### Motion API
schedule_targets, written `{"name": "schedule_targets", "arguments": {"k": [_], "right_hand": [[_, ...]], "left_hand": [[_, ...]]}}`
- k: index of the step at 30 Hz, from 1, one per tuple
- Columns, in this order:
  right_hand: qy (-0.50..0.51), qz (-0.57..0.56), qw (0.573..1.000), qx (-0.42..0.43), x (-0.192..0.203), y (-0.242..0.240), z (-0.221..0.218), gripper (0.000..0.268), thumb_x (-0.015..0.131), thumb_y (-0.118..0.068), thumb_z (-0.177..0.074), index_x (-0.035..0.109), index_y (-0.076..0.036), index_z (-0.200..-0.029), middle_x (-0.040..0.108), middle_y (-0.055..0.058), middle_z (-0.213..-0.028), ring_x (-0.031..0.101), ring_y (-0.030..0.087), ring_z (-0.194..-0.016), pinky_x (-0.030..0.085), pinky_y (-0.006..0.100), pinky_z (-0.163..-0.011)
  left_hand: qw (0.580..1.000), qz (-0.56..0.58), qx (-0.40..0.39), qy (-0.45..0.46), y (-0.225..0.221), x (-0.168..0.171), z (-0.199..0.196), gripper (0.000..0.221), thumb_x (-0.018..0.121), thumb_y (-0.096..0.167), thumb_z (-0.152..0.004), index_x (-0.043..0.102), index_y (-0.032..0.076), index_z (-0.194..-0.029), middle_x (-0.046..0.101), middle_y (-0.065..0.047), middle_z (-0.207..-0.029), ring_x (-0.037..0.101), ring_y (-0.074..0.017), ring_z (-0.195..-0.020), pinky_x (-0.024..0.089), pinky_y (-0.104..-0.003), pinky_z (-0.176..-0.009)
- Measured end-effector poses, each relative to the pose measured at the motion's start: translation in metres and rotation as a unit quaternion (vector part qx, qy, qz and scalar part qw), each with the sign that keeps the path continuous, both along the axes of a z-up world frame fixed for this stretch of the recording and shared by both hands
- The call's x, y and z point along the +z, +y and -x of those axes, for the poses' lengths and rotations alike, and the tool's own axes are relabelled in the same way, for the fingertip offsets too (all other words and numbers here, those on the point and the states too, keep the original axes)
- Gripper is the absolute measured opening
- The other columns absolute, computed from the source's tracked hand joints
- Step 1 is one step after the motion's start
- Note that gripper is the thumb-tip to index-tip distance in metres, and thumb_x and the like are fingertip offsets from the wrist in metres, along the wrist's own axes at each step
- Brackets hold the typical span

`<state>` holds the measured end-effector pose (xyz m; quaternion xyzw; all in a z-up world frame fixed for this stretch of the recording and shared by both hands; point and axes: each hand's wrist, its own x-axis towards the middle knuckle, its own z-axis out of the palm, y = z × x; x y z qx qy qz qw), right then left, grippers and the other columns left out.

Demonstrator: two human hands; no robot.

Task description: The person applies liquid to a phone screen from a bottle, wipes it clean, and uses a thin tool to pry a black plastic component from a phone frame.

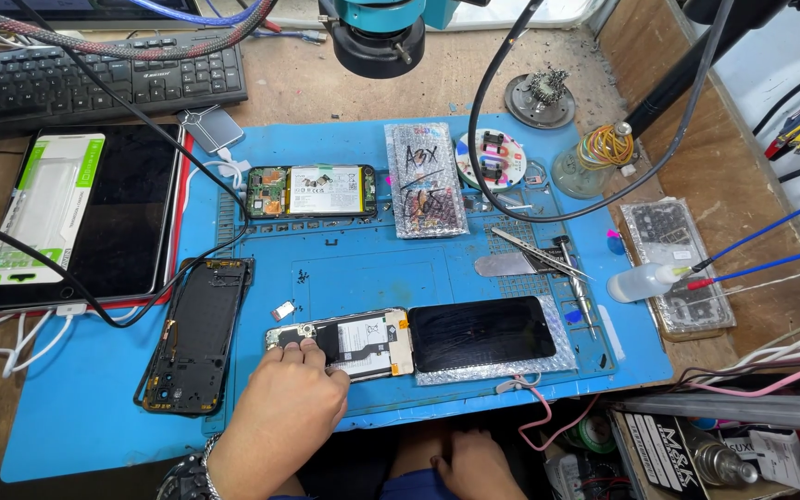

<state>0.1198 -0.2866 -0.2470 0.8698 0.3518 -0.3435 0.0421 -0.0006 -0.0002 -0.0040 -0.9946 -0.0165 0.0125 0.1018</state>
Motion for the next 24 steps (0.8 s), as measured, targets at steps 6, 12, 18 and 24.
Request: {"name": "schedule_targets", "arguments": {"k": [6, 12, 18, 24], "right_hand": [[0.008, 0.019, 1.0, -0.004, 0.008, 0.003, 0.0, 0.055, 0.06, -0.061, -0.095, 0.066, -0.01, -0.114, 0.066, 0.017, -0.113, 0.058, 0.038, -0.11, 0.051, 0.048, -0.091], [0.01, 0.035, 0.999, -0.006, 0.01, 0.005, 0.0, 0.058, 0.059, -0.063, -0.096, 0.066, -0.009, -0.115, 0.066, 0.018, -0.115, 0.057, 0.039, -0.113, 0.051, 0.048, -0.094], [0.011, 0.029, 1.0, -0.005, 0.01, 0.004, 0.0, 0.056, 0.06, -0.062, -0.096, 0.066, -0.01, -0.114, 0.066, 0.016, -0.114, 0.057, 0.038, -0.112, 0.05, 0.047, -0.094], [0.004, 0.027, 1.0, -0.003, 0.0, 0.003, 0.0, 0.056, 0.06, -0.064, -0.095, 0.067, -0.01, -0.111, 0.067, 0.017, -0.112, 0.058, 0.039, -0.112, 0.049, 0.048, -0.096]], "left_hand": [[1.0, 0.017, 0.004, 0.02, 0.001, 0.001, 0.0, 0.023, 0.064, 0.033, -0.092, 0.079, 0.016, -0.093, 0.071, -0.031, -0.111, 0.072, -0.0414, -0.097, 0.058, -0.054, -0.082], [1.0, 0.01, 0.005, 0.008, 0.0, -0.004, 0.001, 0.021, 0.064, 0.03, -0.091, 0.078, 0.015, -0.09, 0.071, -0.032, -0.11, 0.072, -0.0424, -0.096, 0.058, -0.054, -0.082], [1.0, 0.021, 0.003, 0.018, -0.001, -0.003, 0.001, 0.019, 0.061, 0.023, -0.092, 0.076, 0.012, -0.094, 0.067, -0.038, -0.115, 0.07, -0.0481, -0.1, 0.058, -0.057, -0.083], [1.0, 0.029, 0.002, 0.006, 0.0, -0.005, 0.002, 0.02, 0.06, 0.024, -0.091, 0.076, 0.013, -0.091, 0.067, -0.039, -0.114, 0.07, -0.0478, -0.099, 0.058, -0.056, -0.083]]}}
